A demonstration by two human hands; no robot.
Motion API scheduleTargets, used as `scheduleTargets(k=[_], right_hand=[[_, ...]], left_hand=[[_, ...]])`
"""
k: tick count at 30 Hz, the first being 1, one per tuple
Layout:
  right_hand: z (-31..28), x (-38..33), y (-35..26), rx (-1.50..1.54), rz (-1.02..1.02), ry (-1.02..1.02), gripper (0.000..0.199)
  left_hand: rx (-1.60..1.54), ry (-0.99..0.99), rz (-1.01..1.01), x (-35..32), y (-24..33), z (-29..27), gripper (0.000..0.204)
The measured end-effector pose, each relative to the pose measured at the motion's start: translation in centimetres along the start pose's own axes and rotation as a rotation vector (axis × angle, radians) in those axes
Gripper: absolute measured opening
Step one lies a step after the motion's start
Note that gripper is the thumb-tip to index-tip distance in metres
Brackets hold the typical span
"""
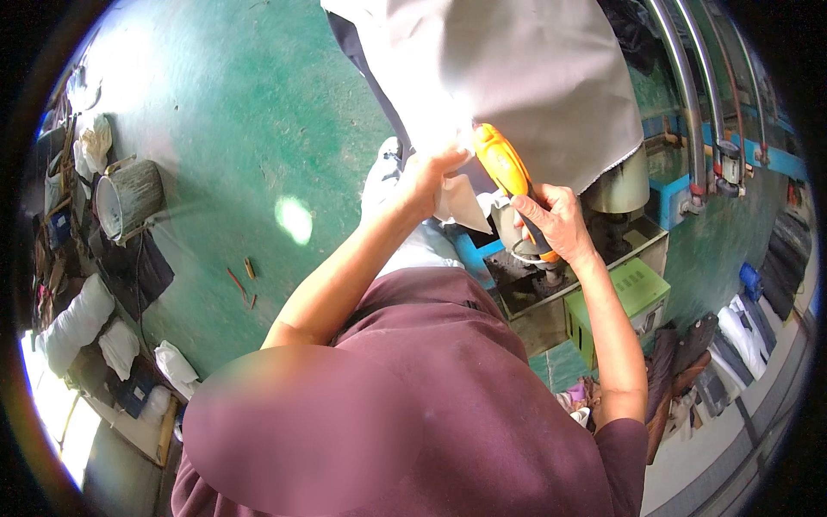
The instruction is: The person uses an orange electric rotary cutter to trim the edges of a large white fabric sheet draped over a cylindrical machine. They hold the fabric with one hand and guide the cutter along the edge with the other, removing excess material. The person then lifts and repositions the fabric to continue trimming along different sections.
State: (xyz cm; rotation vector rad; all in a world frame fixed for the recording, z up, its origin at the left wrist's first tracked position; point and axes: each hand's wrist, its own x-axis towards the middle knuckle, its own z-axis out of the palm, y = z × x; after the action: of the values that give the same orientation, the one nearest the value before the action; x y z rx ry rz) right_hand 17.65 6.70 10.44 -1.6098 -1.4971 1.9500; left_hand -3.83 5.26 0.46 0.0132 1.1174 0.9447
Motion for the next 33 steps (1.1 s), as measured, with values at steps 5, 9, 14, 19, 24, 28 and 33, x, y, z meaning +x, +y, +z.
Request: scheduleTargets(k=[5,9,14,19,24,28,33], right_hand=[[0.4,0.9,-0.4,0.012,-0.009,0.007,0.041],[0.4,1.6,-0.5,-0.016,0.006,0.009,0.04],[0.8,2.4,-1.1,-0.032,-0.007,0.009,0.04],[1.2,3.1,-1.6,-0.031,-0.006,0.006,0.04],[1.4,4.1,-2.0,-0.042,-0.011,-0.002,0.04],[1.4,4.8,-1.9,-0.074,-0.015,0.0,0.04],[2.1,5.4,-2.8,-0.068,-0.019,0.002,0.041]], left_hand=[[-0.01,-0.006,0.024,0.2,-0.5,-0.8,0.03],[-0.009,0.013,0.048,-0.8,0.1,-0.6,0.03],[0.034,0.033,-0.006,-1.6,0.5,-1.2,0.025],[0.117,-0.071,-0.04,-2.6,1.4,-2.0,0.056],[0.136,-0.085,-0.04,-3.2,1.8,-2.5,0.061],[0.147,-0.097,-0.031,-3.7,2.2,-2.8,0.065],[0.07,-0.091,-0.055,-3.4,1.7,-3.9,0.067]])
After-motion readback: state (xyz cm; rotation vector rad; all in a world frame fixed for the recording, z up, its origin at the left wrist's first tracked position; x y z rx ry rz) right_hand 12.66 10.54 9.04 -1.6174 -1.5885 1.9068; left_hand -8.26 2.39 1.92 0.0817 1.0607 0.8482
